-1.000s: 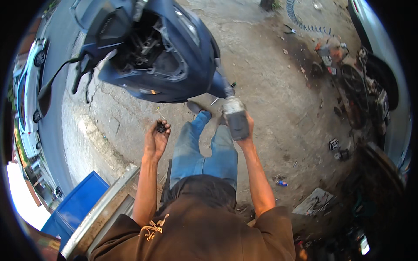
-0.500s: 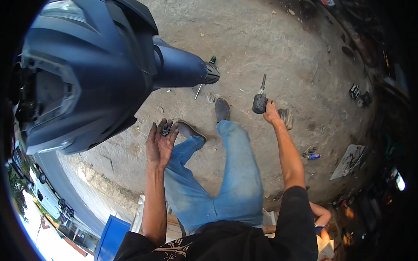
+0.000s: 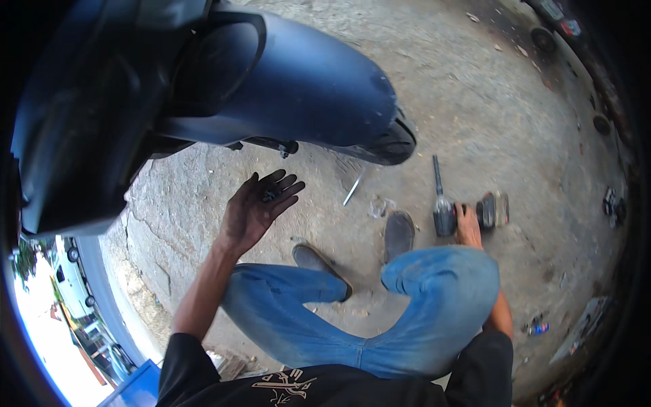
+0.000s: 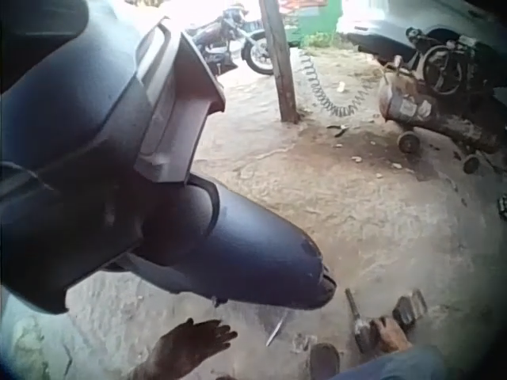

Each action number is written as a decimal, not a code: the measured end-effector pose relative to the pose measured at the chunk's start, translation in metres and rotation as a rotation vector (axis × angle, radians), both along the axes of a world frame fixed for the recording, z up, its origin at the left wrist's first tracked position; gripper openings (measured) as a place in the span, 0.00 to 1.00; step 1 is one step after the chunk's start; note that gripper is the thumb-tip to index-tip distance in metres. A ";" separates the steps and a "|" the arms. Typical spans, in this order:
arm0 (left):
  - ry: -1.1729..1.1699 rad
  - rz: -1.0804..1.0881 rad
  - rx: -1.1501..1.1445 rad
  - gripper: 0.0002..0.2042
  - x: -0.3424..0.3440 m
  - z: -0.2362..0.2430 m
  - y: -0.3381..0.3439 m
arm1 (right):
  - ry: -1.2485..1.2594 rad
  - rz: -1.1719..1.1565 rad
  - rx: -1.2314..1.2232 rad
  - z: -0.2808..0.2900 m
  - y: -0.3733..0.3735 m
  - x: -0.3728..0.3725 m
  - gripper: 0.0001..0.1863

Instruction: The recorder is repairing the front fender area of a motorcycle.

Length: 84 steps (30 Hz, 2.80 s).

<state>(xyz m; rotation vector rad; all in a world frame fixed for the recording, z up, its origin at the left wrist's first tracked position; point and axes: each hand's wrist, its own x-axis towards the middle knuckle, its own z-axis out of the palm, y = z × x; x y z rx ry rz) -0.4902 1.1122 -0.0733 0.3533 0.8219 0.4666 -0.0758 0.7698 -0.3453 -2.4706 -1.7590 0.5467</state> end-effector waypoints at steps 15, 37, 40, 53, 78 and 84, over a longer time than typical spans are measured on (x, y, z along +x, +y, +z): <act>0.211 -0.071 0.113 0.22 -0.064 -0.049 -0.006 | 0.617 0.749 0.743 0.151 0.261 -0.248 0.19; 0.106 0.298 0.044 0.14 -0.133 -0.067 0.050 | 0.911 0.249 0.789 0.147 0.344 -0.377 0.13; -0.008 0.268 0.088 0.16 -0.152 -0.067 0.056 | 1.132 0.156 0.721 0.147 0.348 -0.379 0.13; 0.076 0.340 0.049 0.22 -0.142 -0.045 0.039 | 1.181 0.196 0.703 0.148 0.348 -0.370 0.10; 0.222 0.190 0.065 0.24 -0.120 -0.024 0.020 | 1.910 0.032 0.319 0.152 0.346 -0.349 0.16; 0.064 0.170 0.014 0.25 -0.132 -0.025 0.020 | 2.100 -0.151 0.354 0.152 0.340 -0.356 0.14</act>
